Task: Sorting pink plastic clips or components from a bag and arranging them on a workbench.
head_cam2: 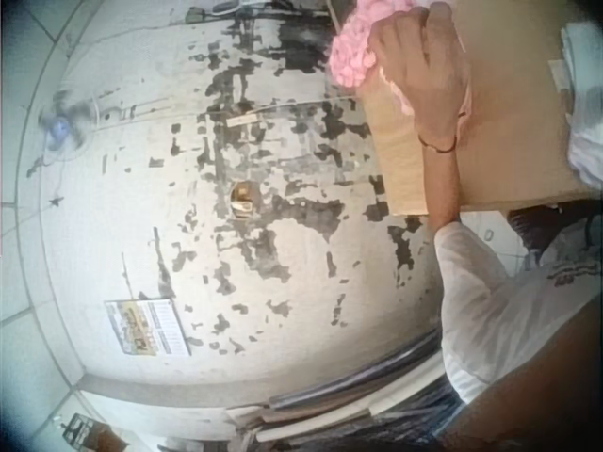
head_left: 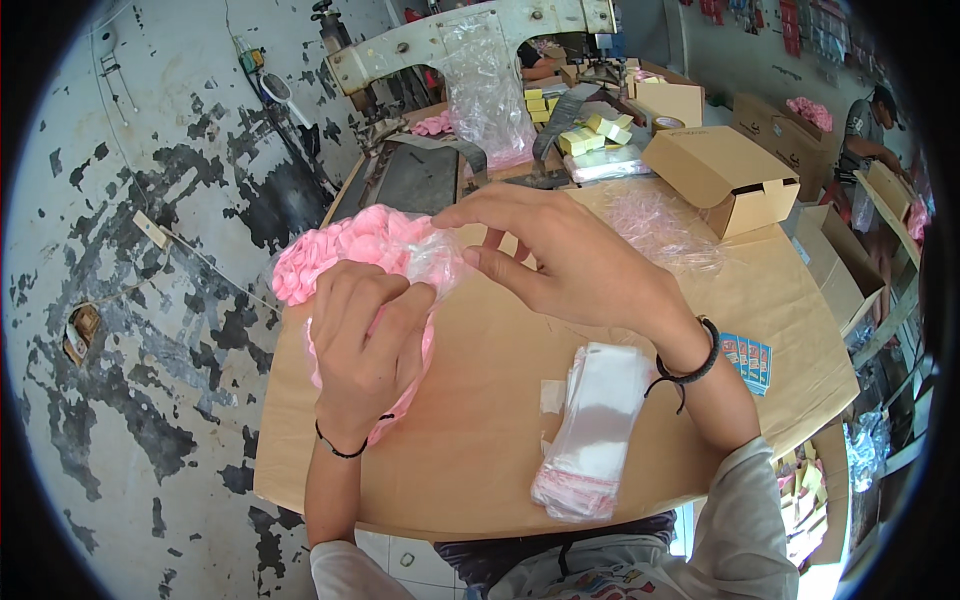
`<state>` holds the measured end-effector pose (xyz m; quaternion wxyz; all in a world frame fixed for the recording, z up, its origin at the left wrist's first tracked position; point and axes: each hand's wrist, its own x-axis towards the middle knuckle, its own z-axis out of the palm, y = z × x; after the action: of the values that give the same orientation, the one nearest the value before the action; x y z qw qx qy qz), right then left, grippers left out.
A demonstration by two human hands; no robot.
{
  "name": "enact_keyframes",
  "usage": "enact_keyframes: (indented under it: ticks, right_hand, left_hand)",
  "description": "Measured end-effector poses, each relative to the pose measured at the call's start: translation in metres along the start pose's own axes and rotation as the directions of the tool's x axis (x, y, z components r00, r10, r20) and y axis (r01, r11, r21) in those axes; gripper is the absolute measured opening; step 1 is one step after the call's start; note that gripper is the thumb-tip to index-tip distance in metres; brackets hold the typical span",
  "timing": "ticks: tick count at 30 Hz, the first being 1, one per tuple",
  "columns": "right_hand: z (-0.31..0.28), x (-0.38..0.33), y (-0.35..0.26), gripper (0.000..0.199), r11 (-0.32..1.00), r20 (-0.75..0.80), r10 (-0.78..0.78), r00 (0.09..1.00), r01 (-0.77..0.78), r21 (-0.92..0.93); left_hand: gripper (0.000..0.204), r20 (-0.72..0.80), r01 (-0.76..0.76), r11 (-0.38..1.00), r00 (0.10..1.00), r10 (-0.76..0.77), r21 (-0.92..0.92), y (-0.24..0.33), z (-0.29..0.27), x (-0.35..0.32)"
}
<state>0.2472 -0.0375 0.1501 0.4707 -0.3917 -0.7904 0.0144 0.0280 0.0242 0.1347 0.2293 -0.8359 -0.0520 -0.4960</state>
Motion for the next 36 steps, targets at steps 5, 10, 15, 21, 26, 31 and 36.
enact_keyframes:
  ticks: [5,10,15,21,26,31,36]
  right_hand:
    - [-0.010,0.002,0.002,0.029,0.998,0.047,0.057,0.997,-0.057,-0.005]
    - [0.001,-0.002,0.019,0.026,0.999,0.125,-0.031,0.992,0.032,-0.004]
    - [0.013,0.003,0.020,0.020,0.994,0.290,0.017,0.957,-0.046,0.095]
    - [0.036,-0.003,0.024,0.014,0.997,0.364,0.014,0.931,-0.040,0.064]
    - [0.039,-0.008,0.045,0.013,0.998,0.451,0.033,0.892,-0.058,0.041]
    - [0.048,-0.010,0.054,0.013,0.994,0.492,0.052,0.869,-0.093,0.059]
    - [0.050,-0.010,0.052,0.015,0.990,0.507,0.080,0.859,-0.126,0.057]
  left_hand:
    - [0.030,0.091,0.070,0.994,0.994,-0.061,-0.089,0.005,0.000,0.003]
    - [0.030,0.242,0.086,0.982,0.969,-0.044,-0.166,0.011,-0.004,0.011]
    - [0.027,0.387,0.110,0.971,0.922,-0.020,-0.212,0.002,-0.016,0.017]
    - [0.037,0.611,0.453,0.821,0.773,-0.170,-0.346,-0.029,-0.022,0.018]
    - [0.069,0.764,0.543,0.777,0.632,-0.127,-0.320,-0.044,-0.011,-0.006]
    - [0.080,0.850,0.558,0.794,0.516,-0.105,-0.241,-0.058,-0.002,-0.013]
    - [0.075,0.888,0.600,0.762,0.454,-0.075,-0.243,-0.077,-0.006,-0.023]
